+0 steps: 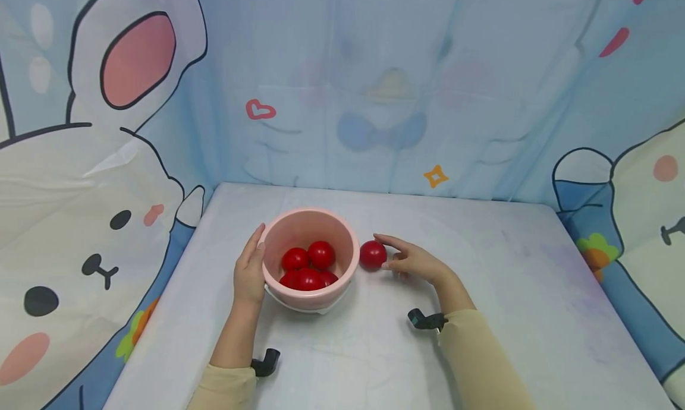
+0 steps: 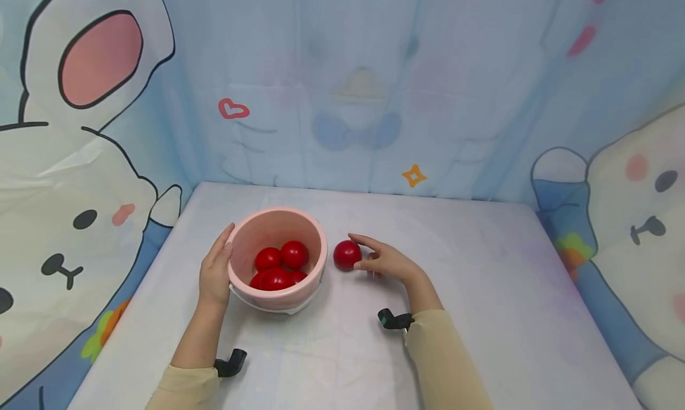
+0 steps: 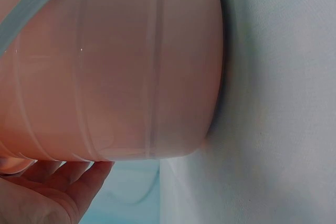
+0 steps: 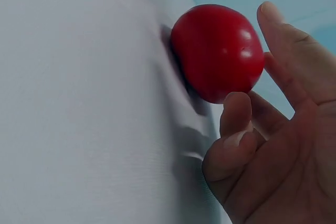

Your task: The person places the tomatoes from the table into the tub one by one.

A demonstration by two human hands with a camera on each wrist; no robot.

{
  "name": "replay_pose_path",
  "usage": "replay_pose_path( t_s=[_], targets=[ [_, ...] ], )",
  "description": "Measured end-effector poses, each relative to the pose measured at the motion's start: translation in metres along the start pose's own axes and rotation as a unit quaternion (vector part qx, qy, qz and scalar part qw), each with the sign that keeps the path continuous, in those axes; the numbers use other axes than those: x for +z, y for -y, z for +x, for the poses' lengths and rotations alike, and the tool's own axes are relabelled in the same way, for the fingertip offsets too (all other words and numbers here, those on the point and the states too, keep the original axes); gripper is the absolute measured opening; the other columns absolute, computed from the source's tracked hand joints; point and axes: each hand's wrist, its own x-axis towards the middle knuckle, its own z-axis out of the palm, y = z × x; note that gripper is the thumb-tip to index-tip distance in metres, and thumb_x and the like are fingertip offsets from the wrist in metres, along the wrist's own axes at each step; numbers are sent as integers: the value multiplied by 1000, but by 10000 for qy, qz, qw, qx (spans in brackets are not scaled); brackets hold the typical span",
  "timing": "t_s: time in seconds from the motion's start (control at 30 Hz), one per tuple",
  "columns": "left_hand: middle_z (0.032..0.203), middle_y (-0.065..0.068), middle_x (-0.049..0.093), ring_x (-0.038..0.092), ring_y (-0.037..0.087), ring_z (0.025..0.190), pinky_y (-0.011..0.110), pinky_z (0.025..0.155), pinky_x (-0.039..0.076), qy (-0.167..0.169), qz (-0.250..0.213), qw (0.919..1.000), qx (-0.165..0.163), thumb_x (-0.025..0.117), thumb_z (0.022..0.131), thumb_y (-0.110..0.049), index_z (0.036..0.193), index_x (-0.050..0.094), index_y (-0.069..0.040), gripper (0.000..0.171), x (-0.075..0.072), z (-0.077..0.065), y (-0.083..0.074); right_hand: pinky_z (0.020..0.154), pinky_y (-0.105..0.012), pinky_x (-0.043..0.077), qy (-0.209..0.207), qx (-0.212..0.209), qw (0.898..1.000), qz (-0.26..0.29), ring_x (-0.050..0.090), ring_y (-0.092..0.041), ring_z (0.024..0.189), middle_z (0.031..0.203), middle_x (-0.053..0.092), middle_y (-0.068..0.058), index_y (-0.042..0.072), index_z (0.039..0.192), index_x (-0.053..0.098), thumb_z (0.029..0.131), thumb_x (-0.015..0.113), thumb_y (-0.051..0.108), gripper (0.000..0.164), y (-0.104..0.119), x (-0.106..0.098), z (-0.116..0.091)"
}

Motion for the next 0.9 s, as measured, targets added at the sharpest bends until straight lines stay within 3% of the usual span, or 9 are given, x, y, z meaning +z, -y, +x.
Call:
replay_pose_path(
  t_s=[0.2,0.47,0.73,0.9],
  targets=[
    [153,-23,39,32,8,147,45,114,40,-17,11,10000,72,37,103,-49,145,40,-50,42,0,1,1,62,-33,52,-117,17,9999,4,55,-25,63,128,56,-5,47,146,41,82,77,43,73,-8,2,5],
    [152,-25,39,32,6,146,44,114,40,-23,25,10000,75,37,103,-48,144,40,-51,42,1,0,1,55,-32,51,-237,143,9996,27,52,-24,55,124,59,-8,50,142,44,81,77,46,69,-11,8,7],
    [153,-24,39,32,7,147,45,114,40,-17,47,10000,70,37,103,-48,145,40,-51,42,0,0,-1,50,-30,48,-428,118,9990,-7,50,-23,52,147,47,-5,51,140,45,81,76,50,66,-11,12,9],
    [153,-23,39,32,9,147,46,114,40,-49,99,9999,72,37,102,-49,145,39,-50,43,0,-1,-1,48,-29,47,-514,128,9986,7,49,-23,52,146,50,-4,51,138,48,80,77,51,65,-10,13,8]
  ],
)
